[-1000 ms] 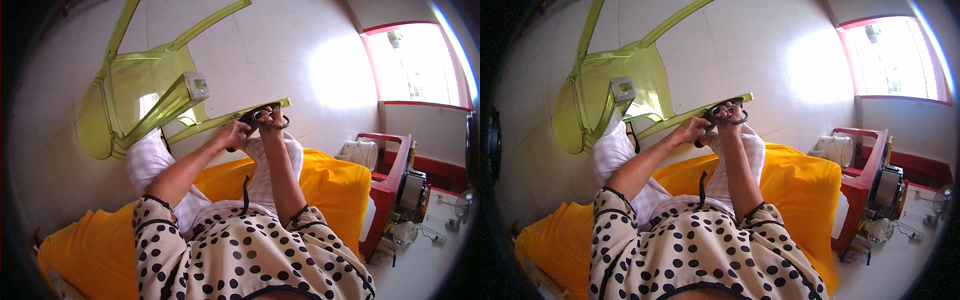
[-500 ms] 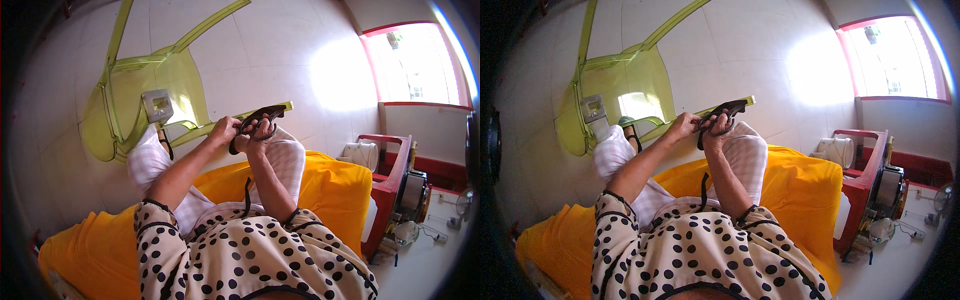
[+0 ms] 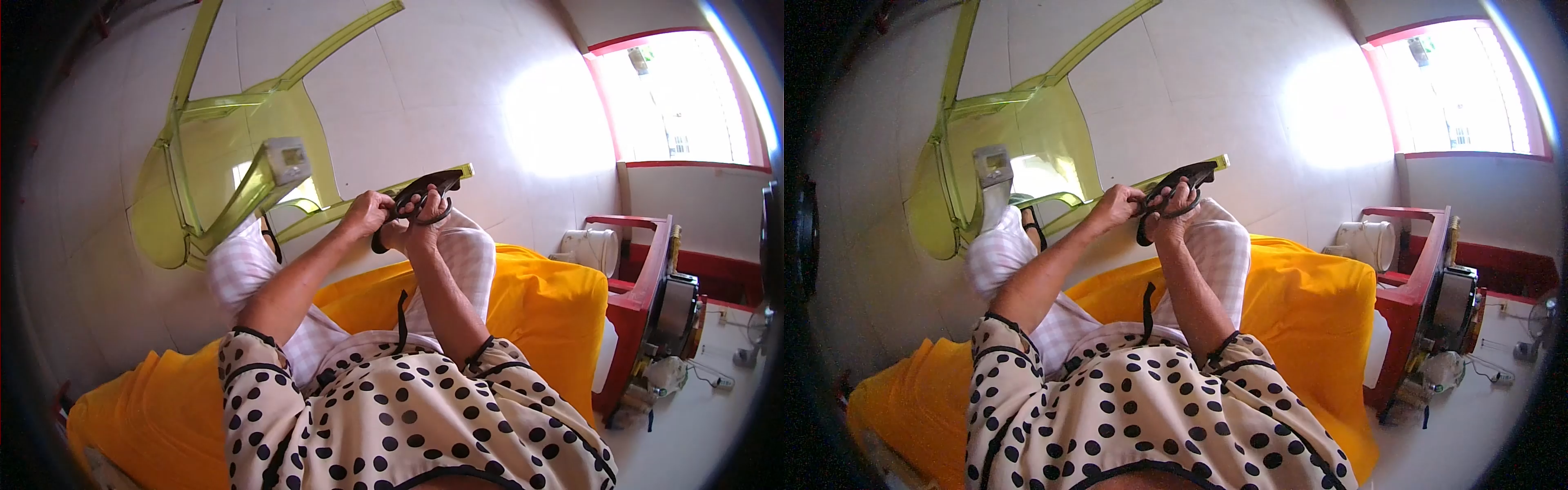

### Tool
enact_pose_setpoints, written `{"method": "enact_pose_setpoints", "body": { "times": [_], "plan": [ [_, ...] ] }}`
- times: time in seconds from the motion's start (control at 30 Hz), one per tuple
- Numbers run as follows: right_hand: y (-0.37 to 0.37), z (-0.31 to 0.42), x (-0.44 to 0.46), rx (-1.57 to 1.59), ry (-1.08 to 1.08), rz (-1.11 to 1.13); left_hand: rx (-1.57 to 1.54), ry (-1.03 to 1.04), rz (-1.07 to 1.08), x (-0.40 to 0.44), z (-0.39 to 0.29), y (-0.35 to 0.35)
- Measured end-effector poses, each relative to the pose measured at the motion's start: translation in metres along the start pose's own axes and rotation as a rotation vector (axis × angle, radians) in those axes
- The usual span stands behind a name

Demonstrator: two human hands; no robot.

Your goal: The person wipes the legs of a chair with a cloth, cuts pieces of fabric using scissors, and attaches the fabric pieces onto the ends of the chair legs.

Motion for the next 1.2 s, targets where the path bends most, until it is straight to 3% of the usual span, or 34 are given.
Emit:
{"method": "enact_pose_setpoints", "body": {
  "times": [0.3, 0.43, 0.53, 0.67, 0.73, 0.83, 0.93, 1.17, 1.2],
  "plan": [
    [0.004, 0.024, -0.003, 0.108, 0.187, 0.03, -0.064, -0.001, -0.054, 0.0, 0.012, 0.005],
    [0.0, 0.016, 0.019, 0.088, 0.16, 0.08, -0.125, -0.005, -0.042, 0.001, 0.008, 0.006],
    [-0.017, 0.018, 0.025, 0.021, 0.23, 0.118, -0.089, 0.048, -0.029, 0.006, 0.007, 0.01],
    [-0.031, 0.01, 0.027, 0.169, 0.43, 0.203, 0.003, 0.005, -0.013, 0.004, 0.011, 0.011],
    [-0.012, 0.014, 0.01, 0.114, 0.386, 0.132, 0.006, -0.091, 0.011, 0.006, 0.021, 0.009],
    [-0.004, 0.016, 0.001, 0.021, 0.313, 0.132, -0.035, -0.027, -0.035, -0.003, 0.006, 0.0],
    [0.001, 0.02, -0.004, 0.02, 0.094, 0.086, -0.194, -0.089, -0.059, 0.001, -0.002, -0.003],
    [-0.02, -0.015, 0.022, -0.23, -0.121, 0.069, -0.053, -0.007, -0.113, 0.001, 0.012, 0.002],
    [-0.019, -0.01, 0.018, -0.246, -0.061, 0.082, -0.059, -0.014, -0.11, 0.002, 0.014, 0.005]
  ]
}}
Point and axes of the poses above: each hand's wrist, its own x-axis towards the middle knuckle, its own y-axis out of the palm, z = x × y, the point moved 1 cm from there along x, towards the middle knuckle, and after that the axes turned 6 degrees about -x, right-handed, at the moved point
